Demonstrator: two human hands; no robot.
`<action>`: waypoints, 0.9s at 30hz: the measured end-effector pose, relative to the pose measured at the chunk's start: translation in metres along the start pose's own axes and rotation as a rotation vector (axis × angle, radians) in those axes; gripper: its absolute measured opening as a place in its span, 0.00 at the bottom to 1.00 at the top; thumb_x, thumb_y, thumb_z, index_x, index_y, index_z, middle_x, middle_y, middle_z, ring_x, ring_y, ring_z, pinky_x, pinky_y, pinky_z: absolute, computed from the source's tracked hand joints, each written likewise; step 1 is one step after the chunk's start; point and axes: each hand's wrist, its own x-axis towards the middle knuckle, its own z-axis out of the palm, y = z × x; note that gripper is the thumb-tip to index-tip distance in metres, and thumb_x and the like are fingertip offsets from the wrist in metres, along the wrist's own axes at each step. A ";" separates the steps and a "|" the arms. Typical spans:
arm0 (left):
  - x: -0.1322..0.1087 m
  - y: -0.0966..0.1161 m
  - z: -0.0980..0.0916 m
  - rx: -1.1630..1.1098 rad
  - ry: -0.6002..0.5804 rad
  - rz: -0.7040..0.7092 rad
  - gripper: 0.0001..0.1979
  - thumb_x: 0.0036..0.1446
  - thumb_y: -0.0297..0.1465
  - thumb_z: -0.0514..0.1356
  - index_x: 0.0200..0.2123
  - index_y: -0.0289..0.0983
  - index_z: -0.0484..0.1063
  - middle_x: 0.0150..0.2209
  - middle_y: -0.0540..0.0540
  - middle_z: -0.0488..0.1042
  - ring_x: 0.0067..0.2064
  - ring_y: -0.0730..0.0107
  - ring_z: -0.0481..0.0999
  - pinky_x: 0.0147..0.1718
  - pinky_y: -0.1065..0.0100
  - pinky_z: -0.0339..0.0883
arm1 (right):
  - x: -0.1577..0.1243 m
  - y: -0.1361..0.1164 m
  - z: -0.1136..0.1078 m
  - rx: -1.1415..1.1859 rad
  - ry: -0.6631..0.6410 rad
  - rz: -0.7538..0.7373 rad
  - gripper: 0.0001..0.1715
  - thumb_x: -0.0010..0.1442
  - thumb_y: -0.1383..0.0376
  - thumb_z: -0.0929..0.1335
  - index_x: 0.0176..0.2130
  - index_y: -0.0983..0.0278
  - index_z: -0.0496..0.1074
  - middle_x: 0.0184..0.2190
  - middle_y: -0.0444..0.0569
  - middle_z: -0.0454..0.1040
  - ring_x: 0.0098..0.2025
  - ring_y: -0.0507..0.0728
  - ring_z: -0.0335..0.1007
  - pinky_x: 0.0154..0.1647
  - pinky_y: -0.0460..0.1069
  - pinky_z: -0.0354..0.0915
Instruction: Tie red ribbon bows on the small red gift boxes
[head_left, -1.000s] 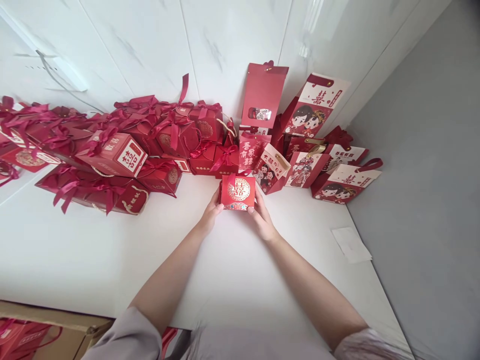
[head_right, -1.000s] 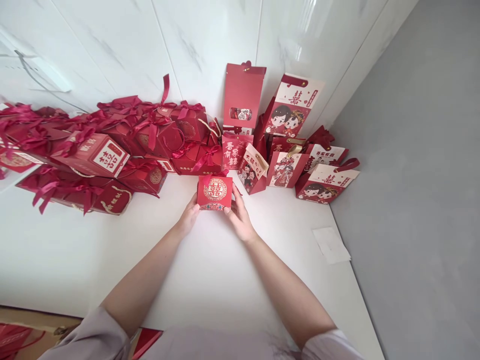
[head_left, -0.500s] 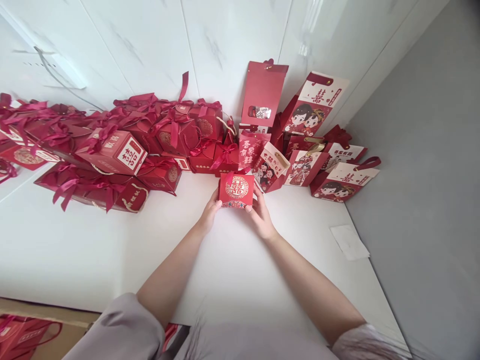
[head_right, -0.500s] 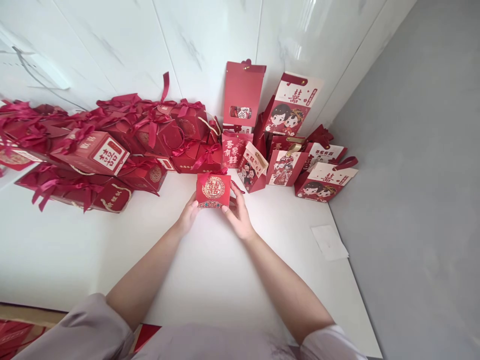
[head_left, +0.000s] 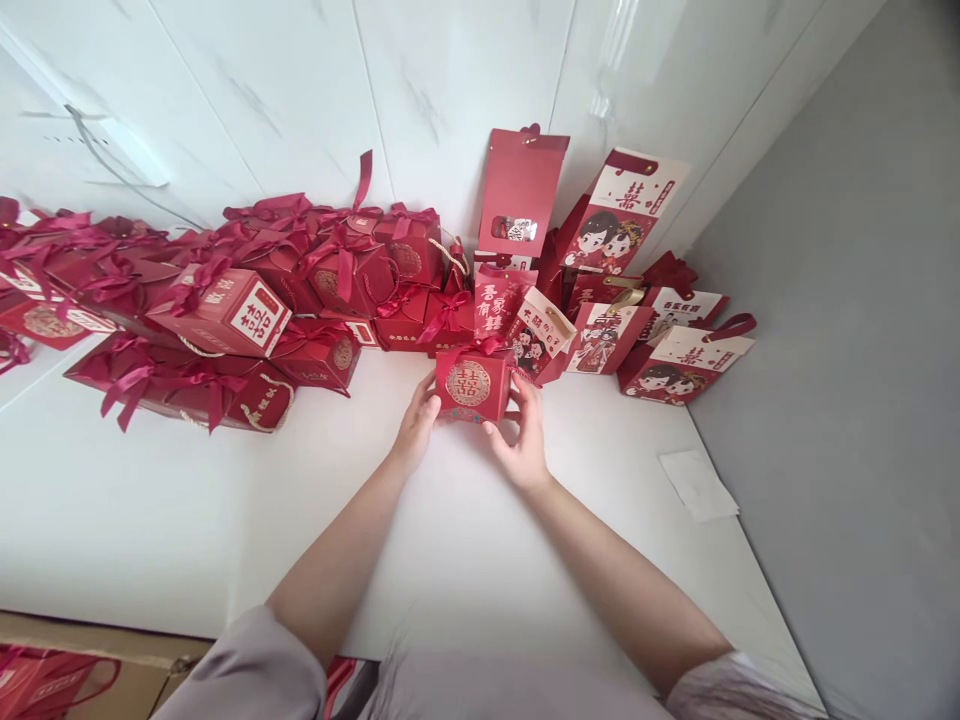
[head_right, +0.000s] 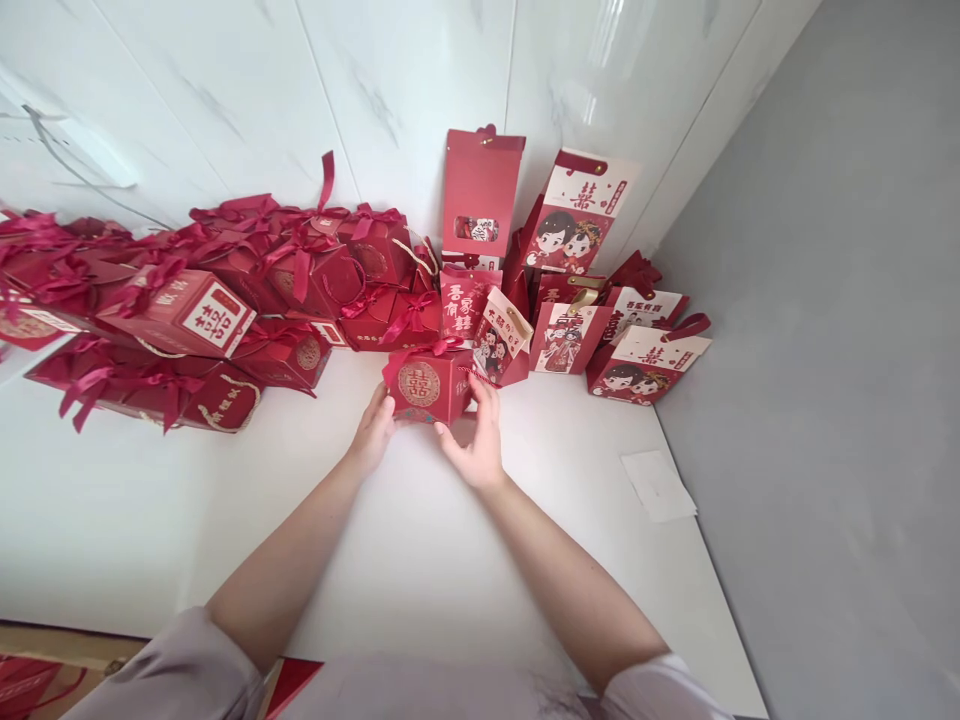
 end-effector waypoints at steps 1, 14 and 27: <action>0.000 -0.001 0.001 0.020 0.050 -0.007 0.36 0.62 0.48 0.59 0.68 0.44 0.54 0.61 0.37 0.69 0.57 0.48 0.74 0.51 0.50 0.72 | 0.000 -0.003 0.000 -0.054 0.064 -0.015 0.46 0.59 0.53 0.71 0.68 0.57 0.51 0.66 0.61 0.53 0.68 0.70 0.51 0.50 0.63 0.74; 0.002 -0.007 -0.002 -0.197 -0.043 -0.146 0.31 0.59 0.48 0.61 0.60 0.38 0.66 0.58 0.37 0.73 0.59 0.45 0.72 0.55 0.47 0.68 | -0.002 -0.010 0.002 -0.205 -0.082 -0.248 0.44 0.65 0.64 0.69 0.71 0.56 0.46 0.66 0.59 0.58 0.67 0.66 0.58 0.62 0.66 0.67; 0.002 0.007 -0.010 -0.446 -0.446 -0.585 0.46 0.58 0.64 0.42 0.62 0.35 0.67 0.54 0.34 0.77 0.47 0.48 0.81 0.41 0.57 0.74 | -0.001 -0.003 -0.002 0.129 0.011 0.087 0.34 0.68 0.53 0.65 0.68 0.57 0.57 0.69 0.56 0.56 0.69 0.66 0.56 0.60 0.63 0.69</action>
